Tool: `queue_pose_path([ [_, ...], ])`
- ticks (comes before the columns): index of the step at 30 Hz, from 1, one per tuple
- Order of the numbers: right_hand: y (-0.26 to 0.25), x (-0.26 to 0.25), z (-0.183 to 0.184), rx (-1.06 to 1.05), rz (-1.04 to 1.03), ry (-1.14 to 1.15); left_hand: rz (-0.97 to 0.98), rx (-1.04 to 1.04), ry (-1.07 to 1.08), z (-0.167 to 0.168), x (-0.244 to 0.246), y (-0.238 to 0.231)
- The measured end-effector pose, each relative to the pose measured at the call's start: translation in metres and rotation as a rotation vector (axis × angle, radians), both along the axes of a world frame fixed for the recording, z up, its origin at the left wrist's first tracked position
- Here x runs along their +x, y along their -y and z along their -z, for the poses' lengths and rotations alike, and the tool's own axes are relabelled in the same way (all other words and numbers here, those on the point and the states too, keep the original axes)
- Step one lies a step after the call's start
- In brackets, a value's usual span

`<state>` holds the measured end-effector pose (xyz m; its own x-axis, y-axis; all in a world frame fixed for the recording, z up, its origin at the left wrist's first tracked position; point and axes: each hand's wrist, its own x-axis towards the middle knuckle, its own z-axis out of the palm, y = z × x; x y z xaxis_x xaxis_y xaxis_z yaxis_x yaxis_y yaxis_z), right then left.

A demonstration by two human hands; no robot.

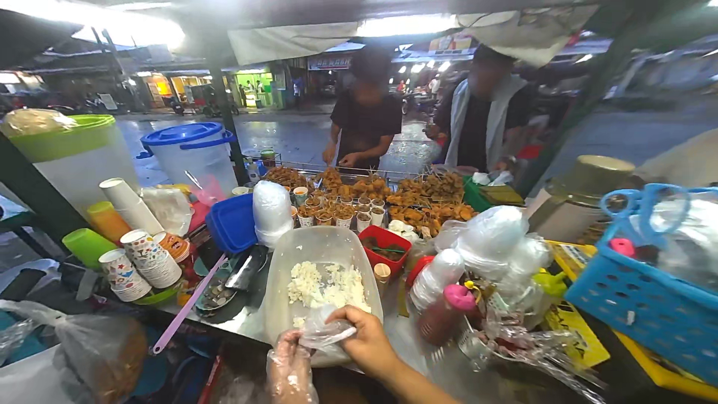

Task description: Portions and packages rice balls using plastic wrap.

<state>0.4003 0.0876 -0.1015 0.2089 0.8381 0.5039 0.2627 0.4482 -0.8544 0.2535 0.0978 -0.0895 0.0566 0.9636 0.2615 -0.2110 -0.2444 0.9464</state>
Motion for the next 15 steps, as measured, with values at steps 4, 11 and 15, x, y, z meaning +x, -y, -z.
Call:
queue_pose_path([
  [4,-0.005,0.002,0.012,-0.226,0.086,-0.373,0.339,-0.184,0.185,-0.004,-0.017,0.0],
  [11,-0.009,0.017,-0.016,-0.26,-0.228,-0.358,-0.339,0.61,-0.681,0.006,-0.032,-0.042],
  [15,-0.041,0.05,-0.031,-0.553,0.044,0.686,-0.32,0.515,-0.834,-0.005,-0.045,-0.076],
])
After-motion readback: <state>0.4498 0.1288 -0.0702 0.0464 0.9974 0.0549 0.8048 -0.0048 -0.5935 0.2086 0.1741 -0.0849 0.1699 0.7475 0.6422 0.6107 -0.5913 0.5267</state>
